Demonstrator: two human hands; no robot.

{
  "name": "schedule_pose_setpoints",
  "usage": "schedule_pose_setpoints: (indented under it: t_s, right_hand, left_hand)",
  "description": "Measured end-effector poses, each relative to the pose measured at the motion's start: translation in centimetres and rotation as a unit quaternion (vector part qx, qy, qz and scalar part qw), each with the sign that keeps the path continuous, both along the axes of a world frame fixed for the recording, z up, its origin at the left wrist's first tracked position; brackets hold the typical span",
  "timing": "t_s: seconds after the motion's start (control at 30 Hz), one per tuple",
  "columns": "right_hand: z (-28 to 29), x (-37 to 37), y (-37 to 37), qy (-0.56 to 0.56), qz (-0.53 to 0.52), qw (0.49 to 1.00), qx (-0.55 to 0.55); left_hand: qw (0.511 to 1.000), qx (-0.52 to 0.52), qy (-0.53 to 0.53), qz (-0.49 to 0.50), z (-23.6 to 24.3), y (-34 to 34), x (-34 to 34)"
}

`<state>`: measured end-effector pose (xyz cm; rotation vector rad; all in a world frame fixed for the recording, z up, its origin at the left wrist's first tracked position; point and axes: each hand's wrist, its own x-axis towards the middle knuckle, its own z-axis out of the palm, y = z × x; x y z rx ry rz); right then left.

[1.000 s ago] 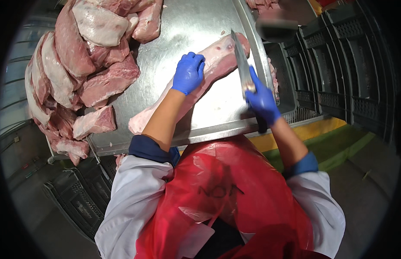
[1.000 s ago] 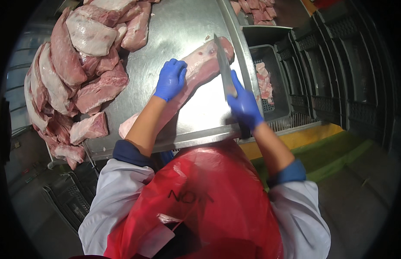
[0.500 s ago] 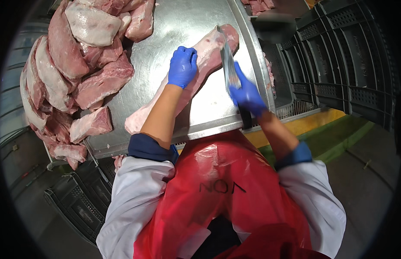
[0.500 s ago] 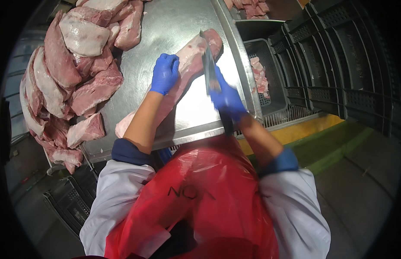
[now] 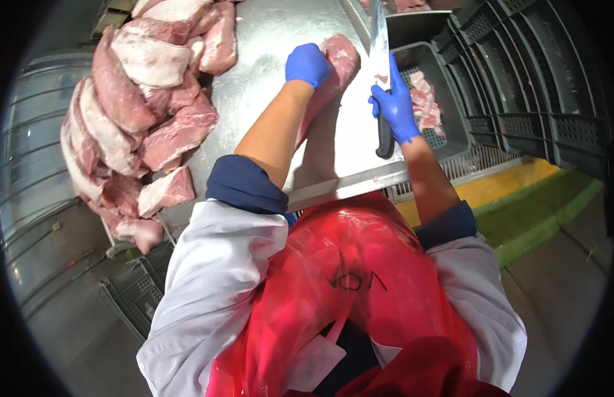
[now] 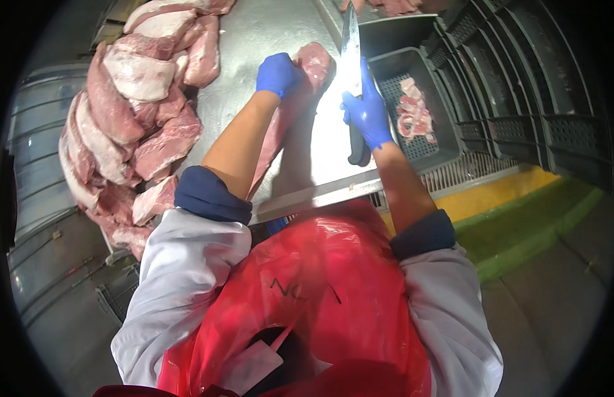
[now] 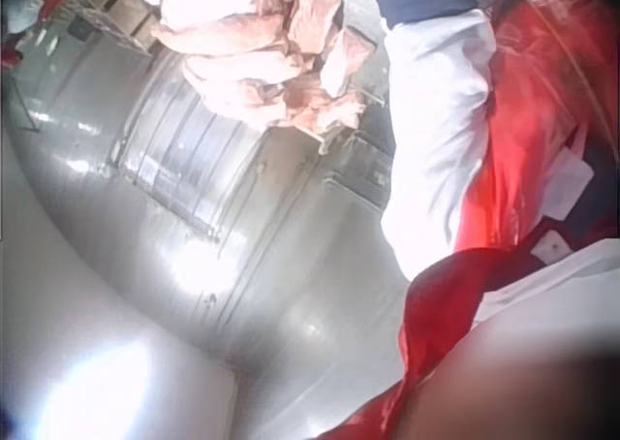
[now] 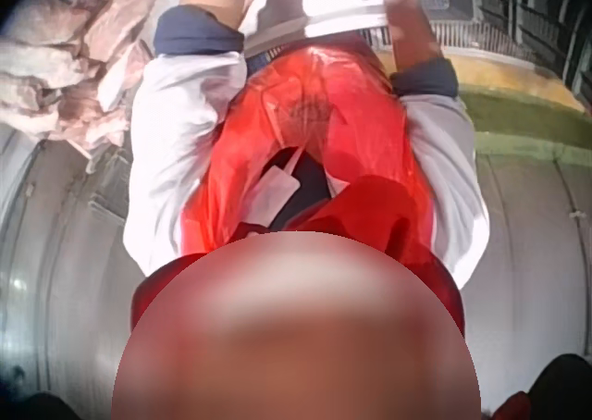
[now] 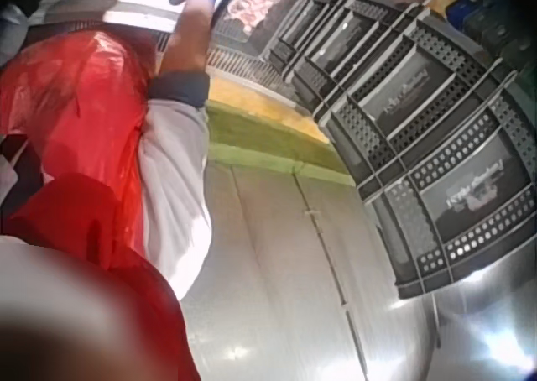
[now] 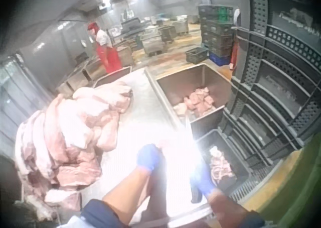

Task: The person uses a knife to trim fat and separate lean meat from large cuts of raw pork on a stainless steel table. They repeatedly pick up pieces, slice off fat layers, and place the trimmed meat into a bin while discarding the fat.

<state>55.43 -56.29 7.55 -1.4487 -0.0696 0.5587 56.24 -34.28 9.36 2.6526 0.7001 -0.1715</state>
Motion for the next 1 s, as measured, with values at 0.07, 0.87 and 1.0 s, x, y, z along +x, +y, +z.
schedule_pose_setpoints:
  t_s: [0.07,0.87,1.0]
  right_hand:
    - [-1.0,1.6,2.4,-0.020,0.033,0.999,-0.020]
    - [-0.1,2.9,4.1,-0.027,0.316,0.943,-0.103]
    - [-0.6,1.1,3.7,-0.002,0.313,0.947,-0.074]
  left_hand:
    - [0.998,-0.048,-0.008,0.036,0.0,0.9,0.1]
    - [0.969,-0.218,-0.101,0.049,0.7,2.9,-0.7]
    - [0.954,-0.275,-0.104,0.049,0.9,4.8,-0.7]
